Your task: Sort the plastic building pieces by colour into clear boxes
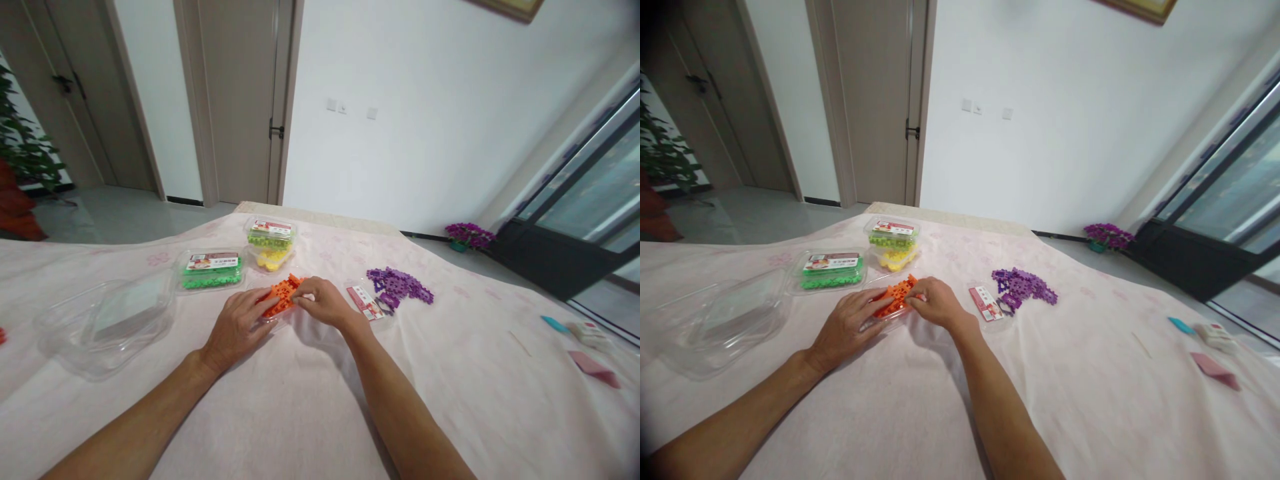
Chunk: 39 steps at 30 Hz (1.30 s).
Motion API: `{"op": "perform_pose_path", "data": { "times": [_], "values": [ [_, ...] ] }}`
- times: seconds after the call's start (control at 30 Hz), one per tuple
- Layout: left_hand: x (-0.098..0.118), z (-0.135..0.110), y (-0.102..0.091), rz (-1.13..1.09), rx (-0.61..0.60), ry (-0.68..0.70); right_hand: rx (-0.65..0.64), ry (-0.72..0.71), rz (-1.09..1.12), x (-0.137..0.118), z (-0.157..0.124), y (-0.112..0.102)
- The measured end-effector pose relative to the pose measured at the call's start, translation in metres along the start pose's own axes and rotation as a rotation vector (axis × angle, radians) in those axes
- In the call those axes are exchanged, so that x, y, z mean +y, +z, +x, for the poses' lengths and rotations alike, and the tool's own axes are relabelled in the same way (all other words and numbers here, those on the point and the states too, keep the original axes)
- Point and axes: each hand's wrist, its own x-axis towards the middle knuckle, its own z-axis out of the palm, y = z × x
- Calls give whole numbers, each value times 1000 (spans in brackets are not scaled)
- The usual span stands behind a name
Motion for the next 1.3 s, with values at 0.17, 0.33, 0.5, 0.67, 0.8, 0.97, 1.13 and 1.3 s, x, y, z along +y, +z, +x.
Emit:
{"op": "perform_pose_path", "data": {
  "times": [0.17,0.33,0.5,0.67,0.8,0.97,1.13,1.3],
  "values": [
    [1,1,-2,-40,49,-59,377,247,-33,34,-1,3],
    [1,0,-4,-29,86,-156,276,324,-185,69,-12,21],
    [-7,-2,2,39,51,-267,64,255,-268,75,-12,43],
    [-18,-4,14,-88,-15,-398,-2,219,-331,68,-6,42],
    [-22,-6,16,-145,28,-422,4,237,-412,59,-5,37],
    [-22,-8,16,-231,42,-450,105,323,-408,61,-8,37],
    [-15,-5,12,-174,15,-366,500,467,-236,79,-11,24],
    [-10,-2,9,-161,4,-356,549,279,-59,55,-6,-14]
  ]
}}
